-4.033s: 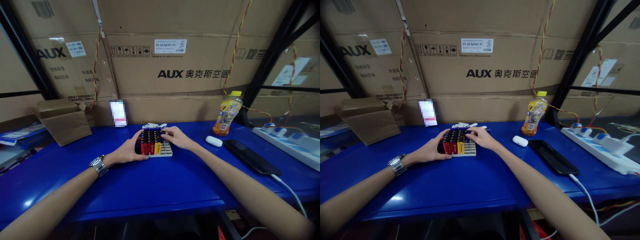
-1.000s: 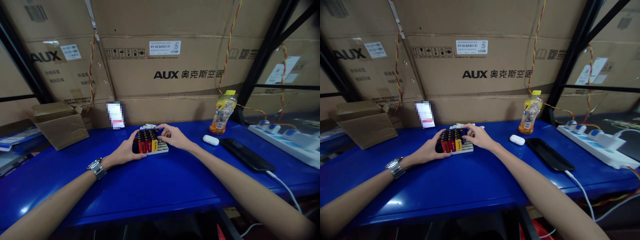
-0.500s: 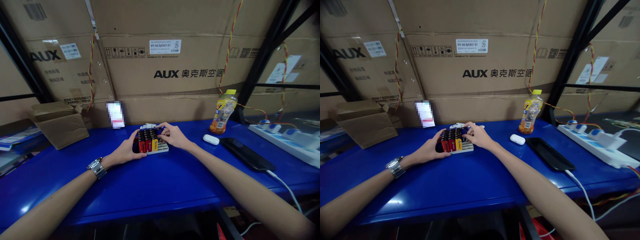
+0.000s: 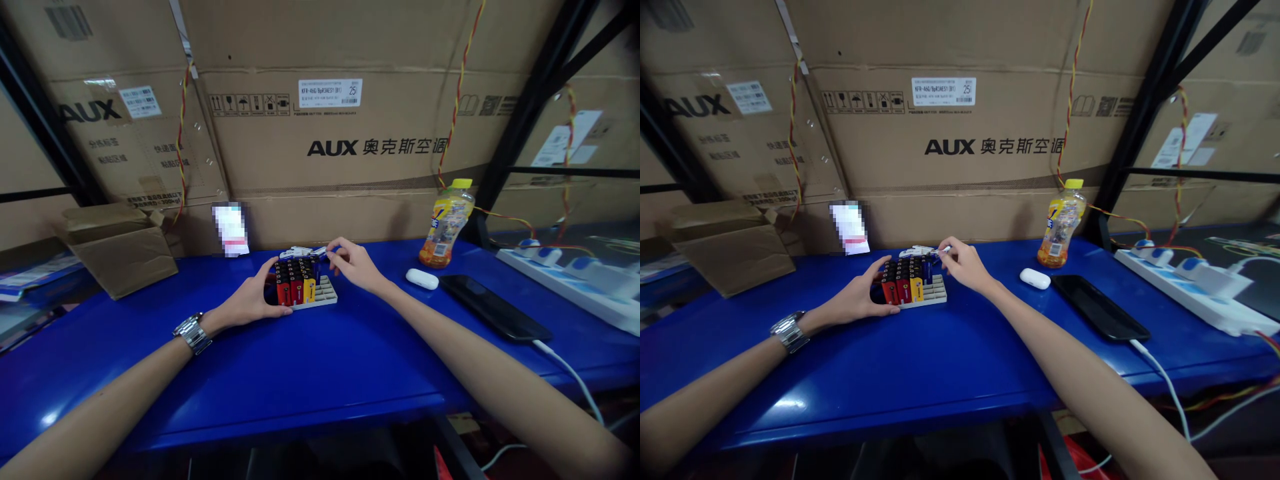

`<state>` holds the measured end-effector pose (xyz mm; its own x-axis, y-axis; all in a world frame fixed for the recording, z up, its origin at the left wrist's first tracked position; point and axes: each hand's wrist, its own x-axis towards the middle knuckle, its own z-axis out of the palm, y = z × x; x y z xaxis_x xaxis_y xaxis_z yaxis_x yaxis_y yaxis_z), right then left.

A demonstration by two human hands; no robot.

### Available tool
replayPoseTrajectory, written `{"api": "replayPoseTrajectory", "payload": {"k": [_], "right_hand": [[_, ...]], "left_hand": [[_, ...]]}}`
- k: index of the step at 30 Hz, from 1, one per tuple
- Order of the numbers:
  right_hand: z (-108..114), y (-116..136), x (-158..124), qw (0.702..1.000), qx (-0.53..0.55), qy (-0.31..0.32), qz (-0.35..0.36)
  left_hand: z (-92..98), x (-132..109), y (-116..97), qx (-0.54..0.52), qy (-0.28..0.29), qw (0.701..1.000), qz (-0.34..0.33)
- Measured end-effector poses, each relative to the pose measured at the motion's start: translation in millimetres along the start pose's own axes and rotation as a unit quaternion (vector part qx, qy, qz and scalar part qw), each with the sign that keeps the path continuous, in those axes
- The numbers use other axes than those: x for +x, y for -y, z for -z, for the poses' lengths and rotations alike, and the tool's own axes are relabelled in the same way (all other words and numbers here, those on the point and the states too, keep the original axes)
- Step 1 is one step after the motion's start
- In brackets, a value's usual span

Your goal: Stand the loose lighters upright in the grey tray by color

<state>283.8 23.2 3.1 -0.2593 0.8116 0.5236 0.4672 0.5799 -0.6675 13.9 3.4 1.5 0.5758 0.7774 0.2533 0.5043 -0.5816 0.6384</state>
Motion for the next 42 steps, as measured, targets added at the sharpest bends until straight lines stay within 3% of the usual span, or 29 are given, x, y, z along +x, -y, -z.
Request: {"api": "replayPoseTrajectory", "payload": {"k": [4, 9, 13, 18, 21, 29, 38, 42], "right_hand": [[4.6, -18.6, 7.9, 0.984, -0.174, 0.021, 0.038], [1.0, -28.3, 23.6, 0.92, -0.371, 0.068, 0.105], [-10.9, -32.4, 33.4, 0.878, -0.456, 0.121, 0.083], [-18.5, -31.2, 28.4, 0.878, -0.449, 0.142, 0.087], [-11.8, -23.2, 19.8, 0.879, -0.443, 0.136, 0.109], [1.4, -10.4, 5.2, 0.867, -0.443, 0.19, 0.124], [11.9, -13.7, 10.6, 0.906, -0.361, 0.211, 0.068], [11.1, -16.6, 8.6, 0.909, -0.353, 0.213, 0.065]], "left_hand": [[6.0, -1.5, -1.3, -0.011, 0.027, 1.0, -0.001], [9.4, -3.9, -3.9, -0.019, 0.046, 0.999, -0.01], [8.6, -4.6, -5.5, -0.031, 0.041, 0.999, -0.008], [8.6, -4.6, -5.2, -0.035, 0.039, 0.999, -0.01], [8.9, -3.9, -3.7, -0.02, 0.032, 0.999, -0.006], [7.5, -1.6, -0.5, -0.033, 0.018, 0.999, -0.008], [7.4, -0.3, 5.4, -0.022, 0.018, 1.0, -0.003], [7.8, 0.1, 1.4, -0.001, 0.011, 1.0, -0.004]]}}
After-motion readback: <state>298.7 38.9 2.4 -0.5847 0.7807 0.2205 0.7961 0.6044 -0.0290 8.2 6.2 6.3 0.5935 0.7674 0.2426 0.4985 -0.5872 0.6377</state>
